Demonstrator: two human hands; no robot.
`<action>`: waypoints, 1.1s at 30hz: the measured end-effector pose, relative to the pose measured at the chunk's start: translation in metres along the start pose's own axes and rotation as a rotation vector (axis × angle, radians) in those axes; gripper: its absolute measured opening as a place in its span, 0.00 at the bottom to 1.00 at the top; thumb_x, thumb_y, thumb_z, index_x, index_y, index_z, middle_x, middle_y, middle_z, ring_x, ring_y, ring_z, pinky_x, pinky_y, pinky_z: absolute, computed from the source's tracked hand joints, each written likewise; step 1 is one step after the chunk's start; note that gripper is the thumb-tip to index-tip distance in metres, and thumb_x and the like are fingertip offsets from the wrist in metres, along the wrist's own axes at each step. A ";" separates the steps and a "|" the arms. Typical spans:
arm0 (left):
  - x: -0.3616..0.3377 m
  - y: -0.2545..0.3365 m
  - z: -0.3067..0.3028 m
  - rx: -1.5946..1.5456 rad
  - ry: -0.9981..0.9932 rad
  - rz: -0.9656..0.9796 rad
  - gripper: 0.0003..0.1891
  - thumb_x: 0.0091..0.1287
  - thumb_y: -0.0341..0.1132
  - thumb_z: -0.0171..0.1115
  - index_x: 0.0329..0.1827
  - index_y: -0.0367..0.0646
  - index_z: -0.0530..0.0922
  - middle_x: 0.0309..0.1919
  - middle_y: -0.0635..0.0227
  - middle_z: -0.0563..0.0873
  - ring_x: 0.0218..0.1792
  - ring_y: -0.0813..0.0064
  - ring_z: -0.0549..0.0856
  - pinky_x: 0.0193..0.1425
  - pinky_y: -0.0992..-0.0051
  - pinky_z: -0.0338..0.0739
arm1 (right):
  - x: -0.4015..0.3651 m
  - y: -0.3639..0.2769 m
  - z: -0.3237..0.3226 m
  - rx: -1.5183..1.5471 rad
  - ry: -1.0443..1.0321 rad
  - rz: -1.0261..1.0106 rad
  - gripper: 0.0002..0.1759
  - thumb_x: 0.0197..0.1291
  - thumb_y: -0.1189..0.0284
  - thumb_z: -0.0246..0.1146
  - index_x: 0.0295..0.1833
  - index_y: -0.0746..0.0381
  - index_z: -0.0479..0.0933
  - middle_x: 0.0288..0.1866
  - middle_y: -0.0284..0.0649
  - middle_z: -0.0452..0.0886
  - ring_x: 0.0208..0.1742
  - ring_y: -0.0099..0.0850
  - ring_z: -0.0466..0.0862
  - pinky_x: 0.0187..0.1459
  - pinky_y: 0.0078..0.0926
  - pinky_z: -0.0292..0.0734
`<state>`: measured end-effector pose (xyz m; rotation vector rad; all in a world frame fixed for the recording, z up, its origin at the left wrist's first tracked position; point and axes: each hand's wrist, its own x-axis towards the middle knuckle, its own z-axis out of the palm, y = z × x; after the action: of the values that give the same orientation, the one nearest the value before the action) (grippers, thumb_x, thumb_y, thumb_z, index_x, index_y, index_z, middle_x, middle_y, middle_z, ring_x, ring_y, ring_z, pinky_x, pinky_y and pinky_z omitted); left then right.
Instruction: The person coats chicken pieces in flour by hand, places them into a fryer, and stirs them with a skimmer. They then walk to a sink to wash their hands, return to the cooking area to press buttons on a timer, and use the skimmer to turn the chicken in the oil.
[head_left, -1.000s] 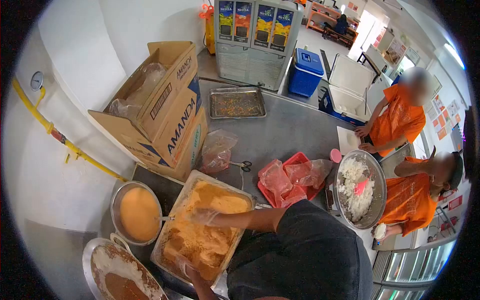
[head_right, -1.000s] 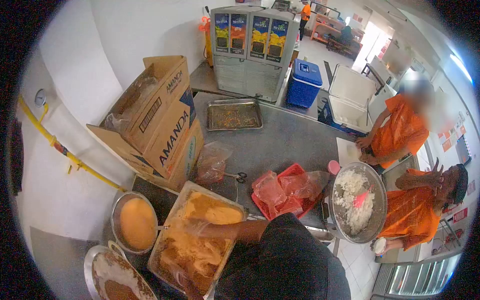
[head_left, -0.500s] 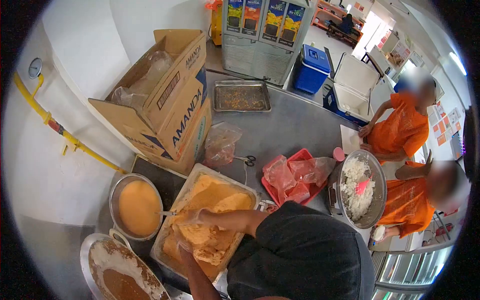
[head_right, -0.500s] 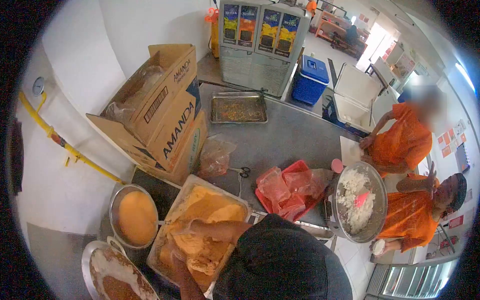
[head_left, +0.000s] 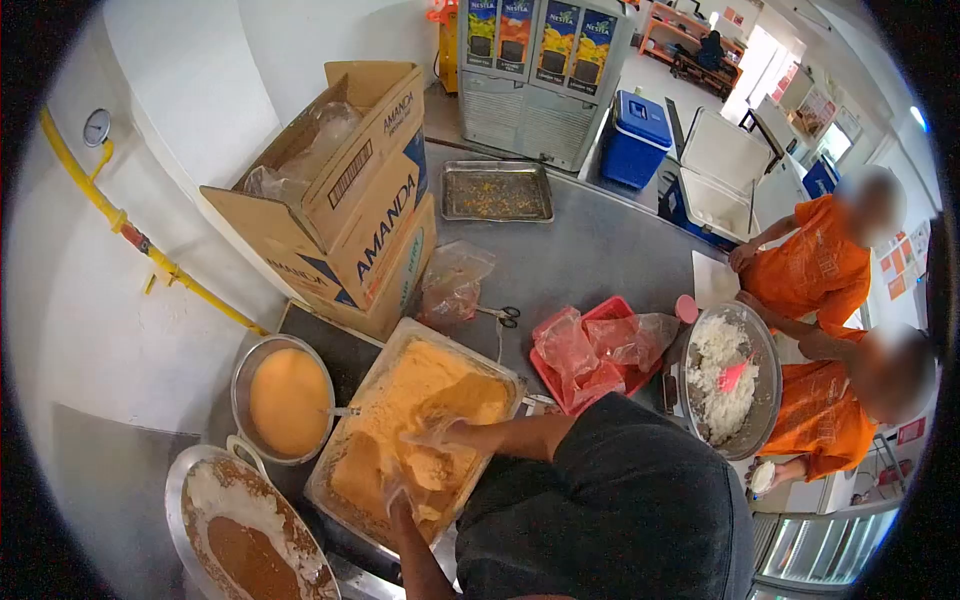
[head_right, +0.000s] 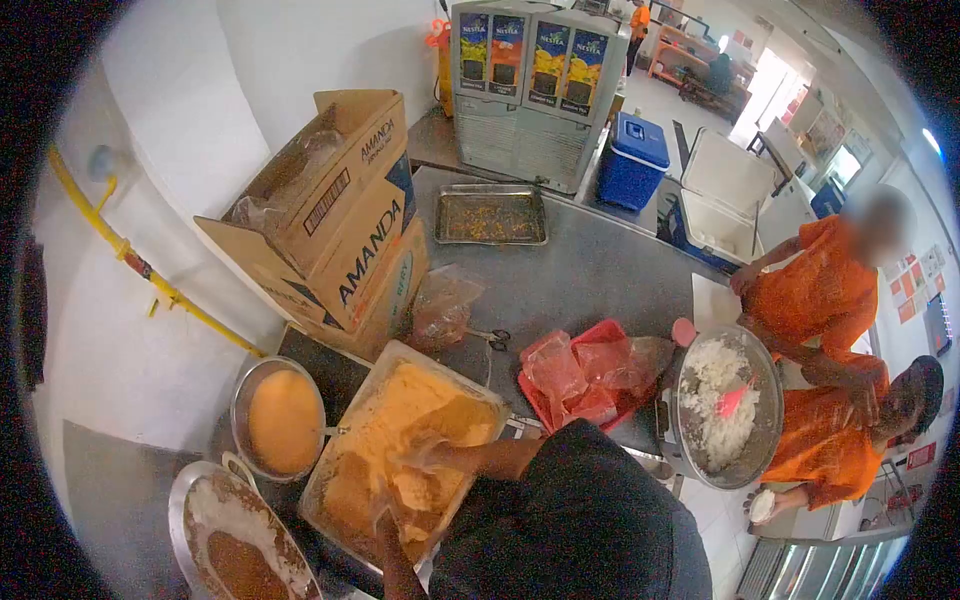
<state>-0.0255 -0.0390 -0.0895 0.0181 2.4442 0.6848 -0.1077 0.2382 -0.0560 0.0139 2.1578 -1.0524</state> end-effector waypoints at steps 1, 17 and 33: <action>0.018 -0.019 0.014 0.023 0.050 0.114 0.30 0.77 0.43 0.50 0.79 0.42 0.62 0.66 0.51 0.77 0.64 0.59 0.79 0.65 0.61 0.76 | -0.036 -0.043 -0.015 0.161 -0.075 0.051 0.51 0.62 0.30 0.56 0.73 0.62 0.69 0.69 0.53 0.74 0.65 0.46 0.76 0.65 0.45 0.72; -0.063 0.049 -0.010 -0.032 0.025 -0.090 0.33 0.77 0.54 0.45 0.75 0.38 0.68 0.72 0.51 0.72 0.70 0.56 0.72 0.75 0.63 0.65 | -0.038 0.039 -0.033 0.441 -0.238 -0.129 0.35 0.72 0.51 0.61 0.78 0.56 0.66 0.75 0.45 0.71 0.65 0.37 0.79 0.67 0.33 0.73; -0.101 0.059 -0.047 -0.783 0.065 -0.487 0.46 0.74 0.71 0.39 0.83 0.42 0.56 0.81 0.48 0.58 0.80 0.54 0.62 0.80 0.57 0.57 | -0.028 0.007 -0.129 -0.217 0.236 0.042 0.33 0.73 0.48 0.57 0.68 0.65 0.75 0.60 0.49 0.83 0.63 0.34 0.81 0.65 0.34 0.72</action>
<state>0.0238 -0.0271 0.0259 -0.8766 1.9555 1.3486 -0.1625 0.3399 0.0082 0.0858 2.4643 -0.8212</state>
